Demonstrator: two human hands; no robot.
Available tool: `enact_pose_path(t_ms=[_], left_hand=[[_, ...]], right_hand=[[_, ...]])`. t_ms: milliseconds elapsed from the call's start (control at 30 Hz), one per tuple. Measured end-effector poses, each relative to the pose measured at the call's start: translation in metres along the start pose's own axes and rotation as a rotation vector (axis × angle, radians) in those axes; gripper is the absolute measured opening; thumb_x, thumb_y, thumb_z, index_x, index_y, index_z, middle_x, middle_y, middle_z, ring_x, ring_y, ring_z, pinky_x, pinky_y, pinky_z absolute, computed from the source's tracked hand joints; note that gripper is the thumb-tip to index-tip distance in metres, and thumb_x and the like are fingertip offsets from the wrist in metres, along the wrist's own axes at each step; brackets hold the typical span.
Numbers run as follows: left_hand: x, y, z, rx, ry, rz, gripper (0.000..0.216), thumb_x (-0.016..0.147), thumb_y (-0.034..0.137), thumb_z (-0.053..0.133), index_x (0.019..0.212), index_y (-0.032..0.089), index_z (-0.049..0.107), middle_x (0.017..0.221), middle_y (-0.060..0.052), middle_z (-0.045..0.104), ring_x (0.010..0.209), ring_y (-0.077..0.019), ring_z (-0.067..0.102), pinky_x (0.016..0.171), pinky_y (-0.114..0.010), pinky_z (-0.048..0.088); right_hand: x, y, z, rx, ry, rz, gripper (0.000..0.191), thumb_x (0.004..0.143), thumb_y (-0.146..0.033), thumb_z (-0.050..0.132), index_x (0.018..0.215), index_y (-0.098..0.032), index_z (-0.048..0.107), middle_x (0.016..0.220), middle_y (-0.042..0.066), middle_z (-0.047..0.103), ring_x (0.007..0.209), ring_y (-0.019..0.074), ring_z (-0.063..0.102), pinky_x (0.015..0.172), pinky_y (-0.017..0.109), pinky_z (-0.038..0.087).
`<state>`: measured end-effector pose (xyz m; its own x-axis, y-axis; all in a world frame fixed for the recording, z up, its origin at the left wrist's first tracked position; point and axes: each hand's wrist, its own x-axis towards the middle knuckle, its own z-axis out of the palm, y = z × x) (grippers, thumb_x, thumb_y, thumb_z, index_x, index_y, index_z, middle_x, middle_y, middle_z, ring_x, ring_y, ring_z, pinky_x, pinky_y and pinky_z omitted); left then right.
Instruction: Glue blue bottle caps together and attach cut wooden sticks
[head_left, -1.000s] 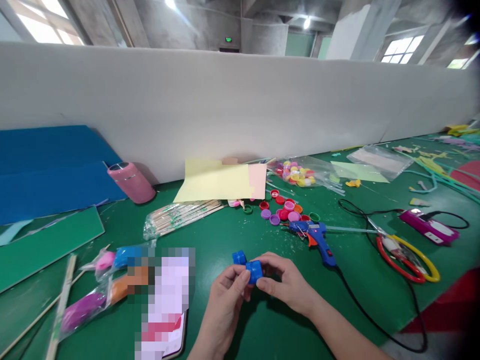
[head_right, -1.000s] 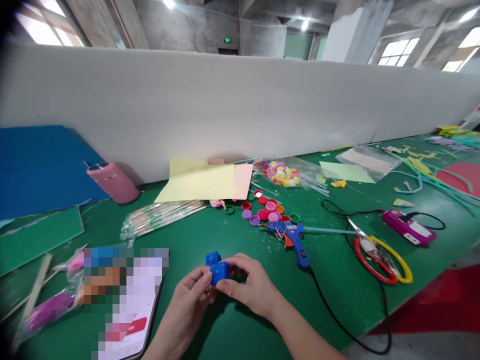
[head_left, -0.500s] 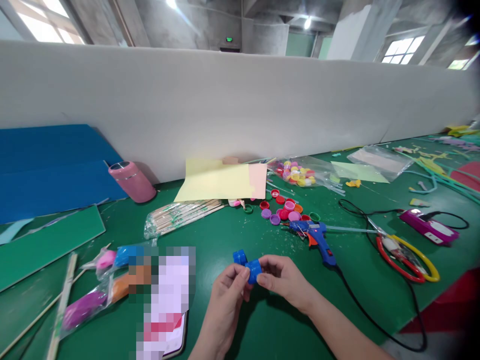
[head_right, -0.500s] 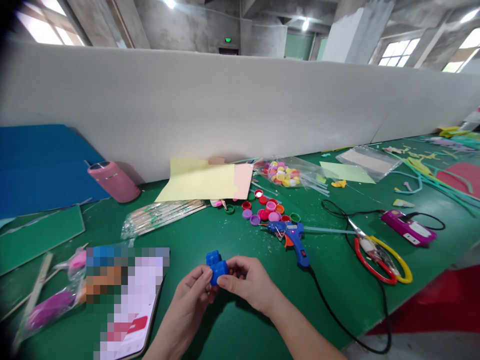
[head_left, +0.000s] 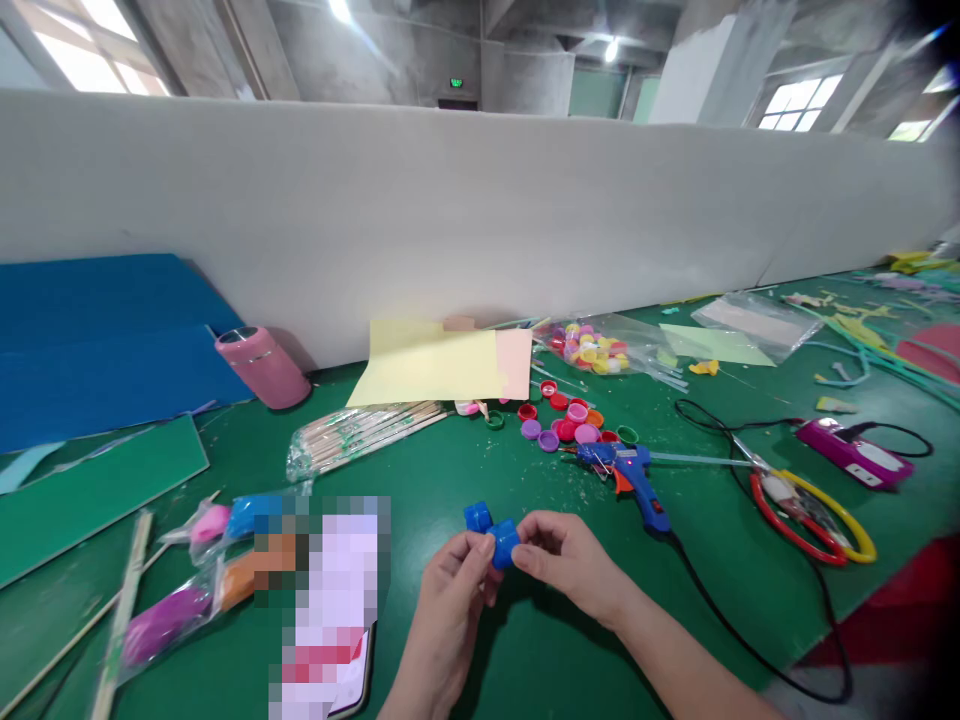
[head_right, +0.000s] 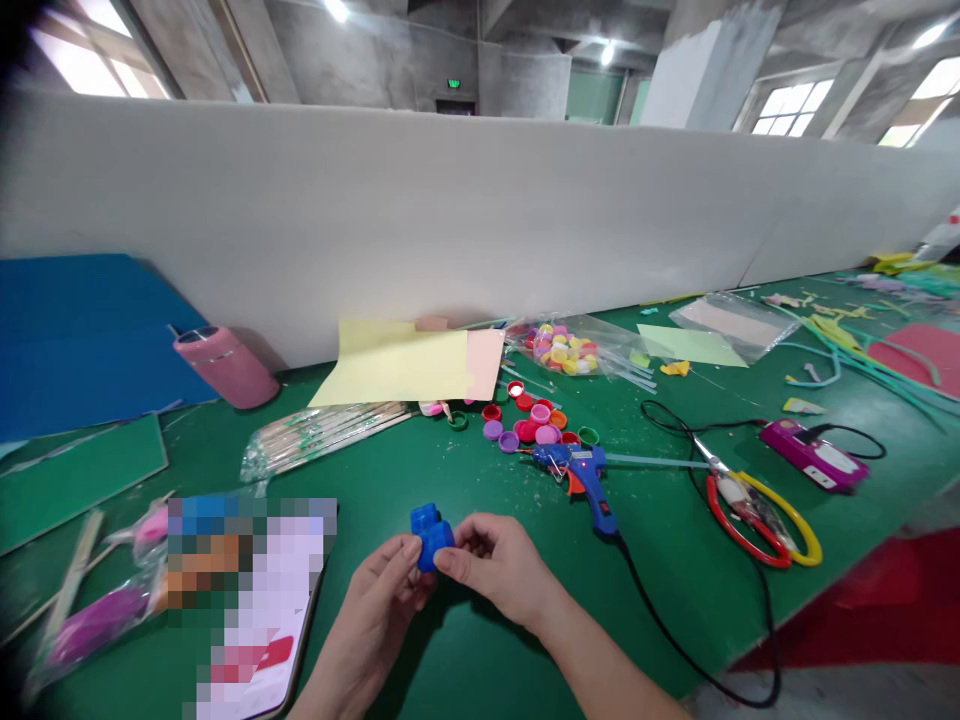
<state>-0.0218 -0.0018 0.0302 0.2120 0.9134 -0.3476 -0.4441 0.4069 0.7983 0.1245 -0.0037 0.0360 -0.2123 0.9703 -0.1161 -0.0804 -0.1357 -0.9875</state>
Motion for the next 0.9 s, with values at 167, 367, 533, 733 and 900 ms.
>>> enact_pose_path(t_ms=[167,367,533,733,900], left_hand=[[0.001,0.000,0.001,-0.064,0.027,-0.015,0.019,0.068,0.028,0.065,0.060,0.013,0.056,0.048,0.003,0.051,0.043,-0.0050,0.041,0.043,-0.016,0.031],[-0.001,-0.002,0.001,0.051,0.014,0.006,0.025,0.071,0.032,0.062,0.056,0.013,0.054,0.045,0.005,0.047,0.043,-0.0051,0.038,0.042,-0.017,0.030],[-0.005,0.000,0.001,0.300,0.004,0.187,0.018,0.069,0.029,0.065,0.081,0.016,0.063,0.059,0.002,0.056,0.054,-0.0083,0.048,0.052,-0.019,0.039],[-0.005,0.003,0.004,0.348,-0.033,0.219,0.032,0.061,0.023,0.071,0.093,0.018,0.065,0.081,-0.004,0.067,0.074,-0.0157,0.058,0.068,-0.024,0.046],[-0.006,0.008,0.009,0.237,0.008,0.135,0.021,0.061,0.021,0.071,0.082,0.018,0.066,0.071,-0.001,0.065,0.065,-0.0116,0.057,0.062,-0.021,0.045]], right_hand=[[-0.003,0.000,-0.007,-0.084,0.047,-0.077,0.029,0.074,-0.037,0.060,0.095,-0.017,0.057,0.076,0.000,0.052,0.064,0.0114,0.046,0.058,0.023,0.037],[-0.006,-0.005,-0.005,-0.465,-0.035,-0.390,0.051,0.070,-0.021,0.067,0.117,-0.025,0.049,0.108,0.005,0.052,0.092,0.0171,0.051,0.082,0.029,0.040],[-0.003,-0.002,-0.009,-0.566,0.020,-0.444,0.041,0.073,-0.030,0.064,0.111,-0.021,0.055,0.098,0.006,0.059,0.089,0.0183,0.053,0.079,0.030,0.043],[-0.004,0.002,-0.012,-0.722,-0.004,-0.537,0.045,0.076,-0.031,0.059,0.119,-0.020,0.049,0.104,0.008,0.058,0.093,0.0207,0.052,0.080,0.034,0.041],[-0.002,0.006,-0.010,-0.802,0.019,-0.567,0.047,0.076,-0.030,0.059,0.120,-0.022,0.047,0.104,0.008,0.058,0.092,0.0209,0.052,0.077,0.035,0.042]])
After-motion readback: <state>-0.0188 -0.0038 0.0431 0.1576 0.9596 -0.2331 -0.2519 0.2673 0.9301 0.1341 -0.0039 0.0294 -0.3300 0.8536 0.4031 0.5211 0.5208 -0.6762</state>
